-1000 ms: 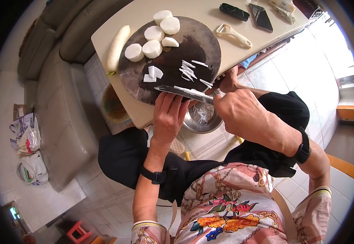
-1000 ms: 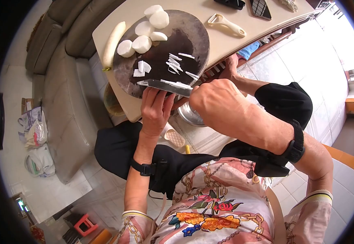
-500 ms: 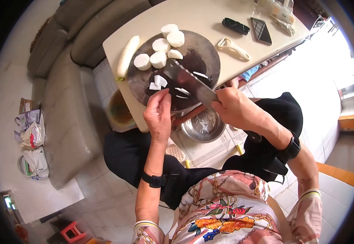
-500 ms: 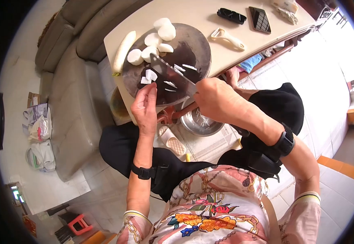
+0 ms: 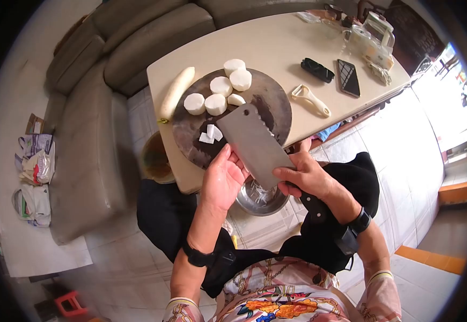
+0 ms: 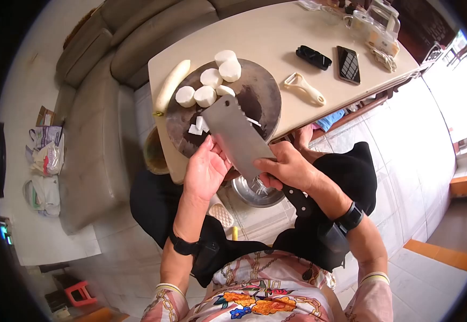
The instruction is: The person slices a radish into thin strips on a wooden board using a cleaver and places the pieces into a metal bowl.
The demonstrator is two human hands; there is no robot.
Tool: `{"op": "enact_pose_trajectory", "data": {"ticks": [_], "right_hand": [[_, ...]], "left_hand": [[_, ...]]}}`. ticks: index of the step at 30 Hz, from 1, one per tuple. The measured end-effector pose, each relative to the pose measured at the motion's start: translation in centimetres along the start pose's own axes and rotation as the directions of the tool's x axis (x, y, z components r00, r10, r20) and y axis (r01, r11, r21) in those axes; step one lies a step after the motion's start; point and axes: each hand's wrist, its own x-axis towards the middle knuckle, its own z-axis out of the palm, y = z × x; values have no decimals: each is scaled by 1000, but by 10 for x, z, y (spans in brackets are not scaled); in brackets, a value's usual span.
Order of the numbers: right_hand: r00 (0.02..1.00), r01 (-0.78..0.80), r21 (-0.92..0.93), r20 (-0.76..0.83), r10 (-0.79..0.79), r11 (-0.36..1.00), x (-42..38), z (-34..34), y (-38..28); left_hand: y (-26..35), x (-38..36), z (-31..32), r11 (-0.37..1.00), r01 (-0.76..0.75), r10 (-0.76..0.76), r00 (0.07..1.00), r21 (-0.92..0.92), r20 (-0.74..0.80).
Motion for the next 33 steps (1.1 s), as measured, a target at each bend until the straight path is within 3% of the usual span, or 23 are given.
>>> {"op": "enact_pose_trajectory", "data": {"ticks": [4, 6, 10, 11, 13, 15, 17, 19, 22, 24, 27, 29, 31, 33], "right_hand": [[994, -41, -52, -99, 36, 998, 0, 0, -3], [974, 29, -111, -221, -53, 993, -3, -9, -4], [866, -165, -432, -493, -79, 887, -13, -27, -24], [866, -171, -440, -493, -79, 881, -14, -30, -22], [827, -112, -850, -367, -425, 515, -15, -33, -21], [852, -140, -855, -361, -380, 500, -15, -33, -21], [875, -104, -906, -280, -394, 411, -9, -36, -12], [862, -49, -916, -240, -446, 398, -3, -32, -13], [904, -73, -939, -204, -375, 335, -1, -22, -25], [933, 3, -967, -89, -347, 256, 2, -20, -27], [946, 57, -961, -35, -322, 269, 6, -21, -27], [944, 78, -967, -7, -330, 242, 5, -23, -27], [941, 96, -972, 18, -338, 215, 2, -24, -29], [943, 179, -953, 95, -319, 245, -6, -23, -39]], "left_hand": [[-2, -3, -5, 999, 4, -7, 997, -43, -79], [-1, -7, -3, 999, -5, 1, 991, -34, -136], [1, -14, 1, 997, -46, 35, 984, -62, -176], [0, -15, 3, 996, -50, 37, 984, -68, -177], [-4, -13, 1, 996, -84, 77, 981, -31, -176], [-10, -9, 0, 993, -120, 120, 977, 8, -176], [-20, -3, 2, 925, -291, 325, 940, 245, -107], [-22, -2, 9, 906, -310, 351, 931, 287, -103], [-23, -4, 11, 787, -348, 439, 896, 510, -66], [-23, -4, 10, 776, -377, 479, 874, 505, -83], [-22, -3, 7, 771, -433, 530, 843, 468, -93], [-21, -3, 7, 699, -452, 624, 765, 554, -163], [-21, -2, 4, 691, -448, 629, 759, 568, -168], [-23, 2, 0, 710, -501, 650, 736, 495, -188]]}}
